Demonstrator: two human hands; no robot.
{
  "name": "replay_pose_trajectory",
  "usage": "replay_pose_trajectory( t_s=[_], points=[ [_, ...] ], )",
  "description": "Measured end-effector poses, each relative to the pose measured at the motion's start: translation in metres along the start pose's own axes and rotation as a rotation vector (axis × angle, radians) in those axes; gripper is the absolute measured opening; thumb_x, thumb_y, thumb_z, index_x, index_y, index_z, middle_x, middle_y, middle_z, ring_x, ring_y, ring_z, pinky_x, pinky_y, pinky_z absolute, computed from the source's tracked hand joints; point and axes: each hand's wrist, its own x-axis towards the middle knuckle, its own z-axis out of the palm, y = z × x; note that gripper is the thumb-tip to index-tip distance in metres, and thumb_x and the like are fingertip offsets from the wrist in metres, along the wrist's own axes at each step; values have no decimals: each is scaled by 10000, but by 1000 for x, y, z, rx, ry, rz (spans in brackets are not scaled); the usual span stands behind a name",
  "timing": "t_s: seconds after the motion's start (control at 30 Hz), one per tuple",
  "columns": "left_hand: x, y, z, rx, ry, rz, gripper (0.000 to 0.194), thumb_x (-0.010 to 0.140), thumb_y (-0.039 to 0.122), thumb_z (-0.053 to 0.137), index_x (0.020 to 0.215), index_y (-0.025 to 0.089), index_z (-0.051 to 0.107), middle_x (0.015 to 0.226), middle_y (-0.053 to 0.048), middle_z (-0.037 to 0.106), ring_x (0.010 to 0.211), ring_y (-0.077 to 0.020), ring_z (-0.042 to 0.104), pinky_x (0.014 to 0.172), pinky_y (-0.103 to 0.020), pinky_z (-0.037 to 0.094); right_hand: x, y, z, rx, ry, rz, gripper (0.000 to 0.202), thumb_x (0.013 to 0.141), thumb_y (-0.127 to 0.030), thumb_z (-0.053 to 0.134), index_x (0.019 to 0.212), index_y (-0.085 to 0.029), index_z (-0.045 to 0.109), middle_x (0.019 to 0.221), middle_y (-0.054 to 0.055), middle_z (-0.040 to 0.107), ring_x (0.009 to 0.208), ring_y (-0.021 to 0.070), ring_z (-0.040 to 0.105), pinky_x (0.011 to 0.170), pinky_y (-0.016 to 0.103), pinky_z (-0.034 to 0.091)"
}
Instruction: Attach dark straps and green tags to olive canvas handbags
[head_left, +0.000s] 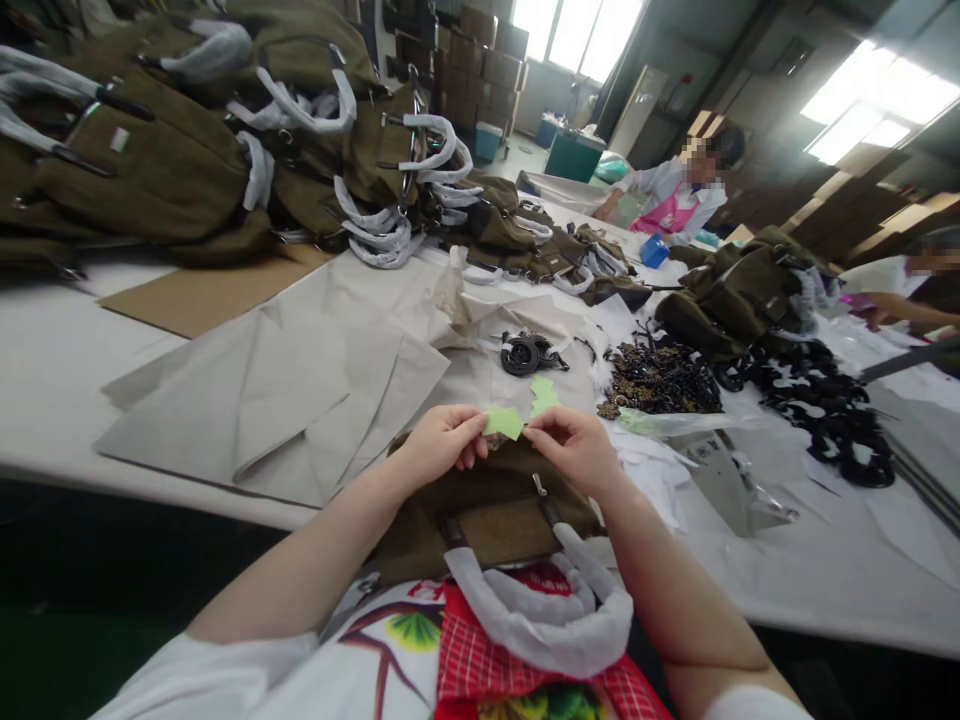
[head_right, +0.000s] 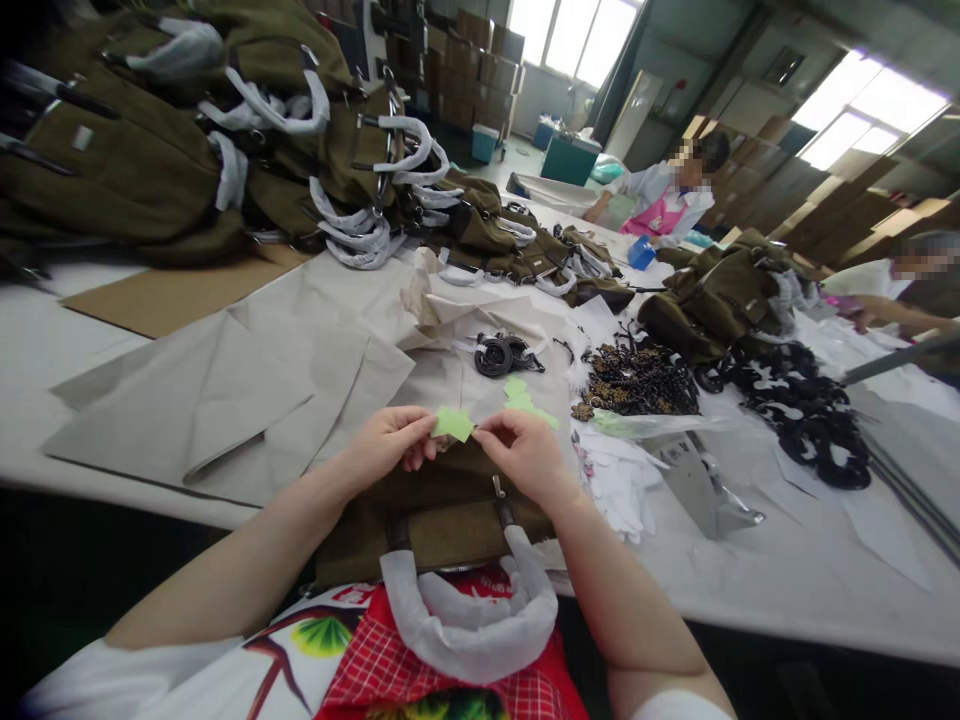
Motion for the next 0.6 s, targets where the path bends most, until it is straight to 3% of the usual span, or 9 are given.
replay_pose_trajectory(
  t_s=[0.07,0.23,0.43,0.6],
  points=[
    [-1,1,1,31,10,24,361,849,489,531,707,161,583,572,6,617,414,-73,491,396,-170,379,-3,-7,3,-34,21,-45,105,824,-309,663,802,-209,687,743,22,705,674,163,649,618,270,504],
    [-5,4,2,175,13,113,320,867,405,527,665,163,581,585,-2,637,435,-75,514,428,-176,396,-4,-17,13,15,45,38,241,759,-331,729,923,-193,620,711,7,664,620,154,632,562,256,501],
    [-7,2,3,134,-36,95,211,838,322,548,739,151,623,686,-27,690,471,-80,548,462,-185,435,-1,-10,16,65,35,88,162,788,-340,704,778,-191,641,662,15,681,604,163,644,585,274,499],
    [-5,0,4,41,8,62,202,815,334,608,738,147,594,700,-33,691,489,-83,572,473,-186,462,-6,-9,18,188,31,115,198,801,-382,709,740,-211,631,617,10,688,562,169,646,555,276,497]
  ],
)
